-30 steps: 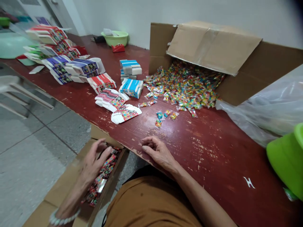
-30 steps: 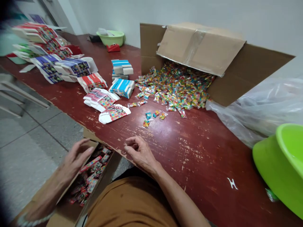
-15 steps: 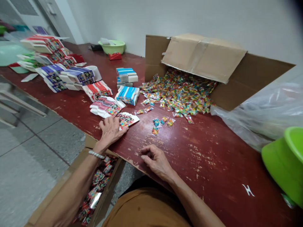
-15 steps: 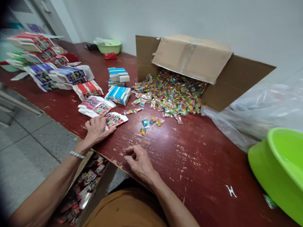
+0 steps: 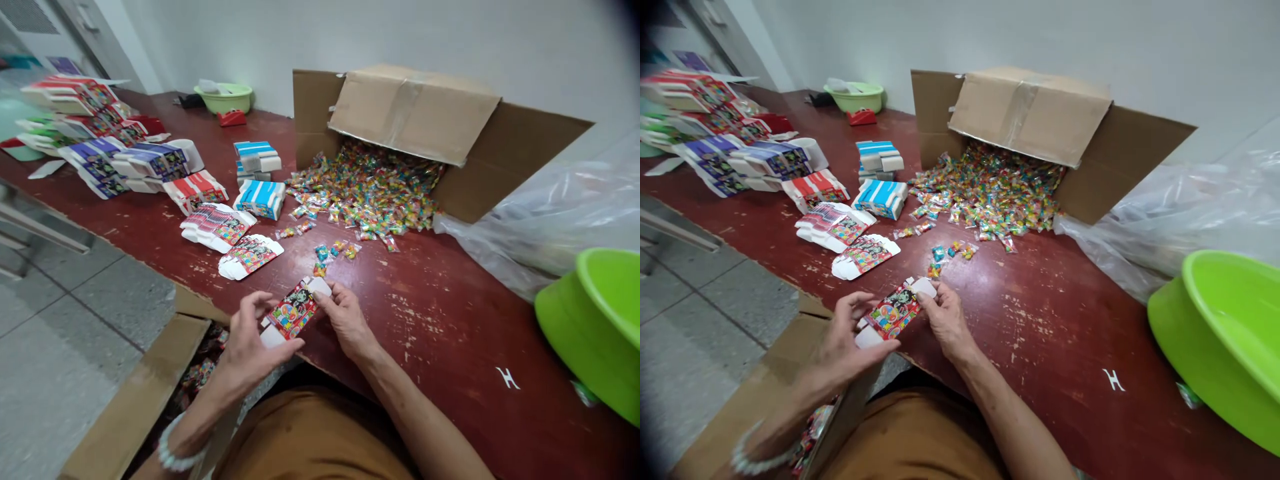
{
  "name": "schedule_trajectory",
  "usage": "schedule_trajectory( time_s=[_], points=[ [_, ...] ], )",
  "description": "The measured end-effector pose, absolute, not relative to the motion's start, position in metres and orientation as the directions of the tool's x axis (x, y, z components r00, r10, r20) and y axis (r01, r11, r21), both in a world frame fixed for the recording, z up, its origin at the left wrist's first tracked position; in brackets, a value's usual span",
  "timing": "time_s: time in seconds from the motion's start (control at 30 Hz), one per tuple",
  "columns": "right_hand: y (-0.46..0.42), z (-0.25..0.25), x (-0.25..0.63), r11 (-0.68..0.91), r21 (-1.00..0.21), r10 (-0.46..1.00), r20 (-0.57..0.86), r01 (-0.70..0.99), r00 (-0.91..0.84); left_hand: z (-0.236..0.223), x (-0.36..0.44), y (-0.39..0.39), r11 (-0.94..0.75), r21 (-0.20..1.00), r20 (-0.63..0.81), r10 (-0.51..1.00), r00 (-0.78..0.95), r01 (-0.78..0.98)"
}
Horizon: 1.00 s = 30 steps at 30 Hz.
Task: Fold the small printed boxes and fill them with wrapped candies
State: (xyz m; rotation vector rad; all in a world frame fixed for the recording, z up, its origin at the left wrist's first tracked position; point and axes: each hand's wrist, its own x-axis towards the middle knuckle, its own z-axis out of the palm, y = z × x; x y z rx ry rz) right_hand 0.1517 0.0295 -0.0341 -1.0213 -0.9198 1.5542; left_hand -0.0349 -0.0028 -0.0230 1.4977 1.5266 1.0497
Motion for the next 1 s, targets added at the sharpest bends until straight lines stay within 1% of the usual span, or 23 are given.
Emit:
schedule_trajectory(
  time_s=[0.03, 0.07, 0.1, 0.13, 0.2, 0.23, 0.3, 0.33, 0.4, 0.47, 0.57, 0.63, 0.73, 0.8, 0.87, 0.93, 1.0],
  points=[
    [0.028, -0.03, 0.155, -0.175, -0.936, 0.979, -0.132, -0.305, -0.155, -0.019, -0.035, -0.007, 0.115, 0.97, -0.121, 0.992, 0.016, 0.212],
    [0.026, -0.027, 0.157, -0.158, -0.947, 0.976, -0.106, -0.28, -0.192, -0.014, -0.036, -0.009, 0.248, 0.967, -0.254, 0.959, 0.126, 0.06],
    [0.024, -0.023, 0.158, -0.144, -0.955, 0.969, -0.083, -0.26, -0.231, -0.01, -0.036, -0.009, 0.365, 0.93, -0.341, 0.901, 0.267, -0.047],
    [0.021, -0.019, 0.159, -0.133, -0.961, 0.961, -0.064, -0.244, -0.27, -0.006, -0.036, -0.009, 0.458, 0.882, -0.38, 0.83, 0.407, -0.11],
    [0.016, -0.012, 0.159, -0.118, -0.969, 0.941, -0.04, -0.217, -0.337, -0.003, -0.032, -0.009, 0.582, 0.794, -0.371, 0.695, 0.616, -0.178],
    [0.014, -0.009, 0.159, -0.119, -0.971, 0.929, -0.036, -0.206, -0.368, -0.004, -0.029, -0.01, 0.625, 0.752, -0.353, 0.649, 0.674, -0.209],
    [0.009, -0.005, 0.159, -0.15, -0.966, 0.898, -0.043, -0.211, -0.438, -0.006, -0.022, -0.012, 0.673, 0.694, -0.322, 0.609, 0.725, -0.256],
    [0.007, -0.003, 0.16, -0.189, -0.955, 0.876, -0.059, -0.23, -0.478, -0.007, -0.019, -0.013, 0.671, 0.691, -0.315, 0.614, 0.724, -0.268],
    [0.004, -0.002, 0.162, -0.287, -0.918, 0.829, -0.095, -0.273, -0.551, -0.01, -0.015, -0.015, 0.639, 0.723, -0.312, 0.642, 0.701, -0.263],
    [0.001, -0.001, 0.163, -0.349, -0.884, 0.806, -0.114, -0.311, -0.58, -0.01, -0.013, -0.014, 0.598, 0.761, -0.317, 0.682, 0.659, -0.252],
    [-0.002, -0.002, 0.163, -0.36, -0.862, 0.825, -0.116, -0.356, -0.553, -0.01, -0.012, -0.014, 0.577, 0.776, -0.349, 0.729, 0.589, -0.255],
    [-0.003, -0.004, 0.161, -0.339, -0.861, 0.852, -0.111, -0.378, -0.511, -0.01, -0.011, -0.014, 0.566, 0.783, -0.374, 0.758, 0.534, -0.256],
    [-0.004, -0.008, 0.158, -0.31, -0.875, 0.889, -0.129, -0.372, -0.438, -0.01, -0.007, -0.013, 0.552, 0.786, -0.405, 0.8, 0.442, -0.28],
    [-0.003, -0.011, 0.155, -0.324, -0.884, 0.904, -0.184, -0.338, -0.387, -0.012, -0.002, -0.012, 0.54, 0.787, -0.418, 0.822, 0.387, -0.299],
    [-0.001, -0.014, 0.153, -0.298, -0.918, 0.933, -0.223, -0.262, -0.282, -0.015, 0.003, -0.01, 0.506, 0.805, -0.404, 0.85, 0.338, -0.311],
    [0.002, -0.016, 0.154, -0.205, -0.97, 0.973, -0.188, -0.131, -0.134, -0.018, 0.006, -0.009, 0.437, 0.847, -0.356, 0.889, 0.287, -0.302],
    [0.005, -0.017, 0.155, -0.12, -0.993, 0.992, -0.119, -0.019, -0.042, -0.021, 0.008, -0.009, 0.335, 0.898, -0.284, 0.936, 0.206, -0.287]
  ],
)
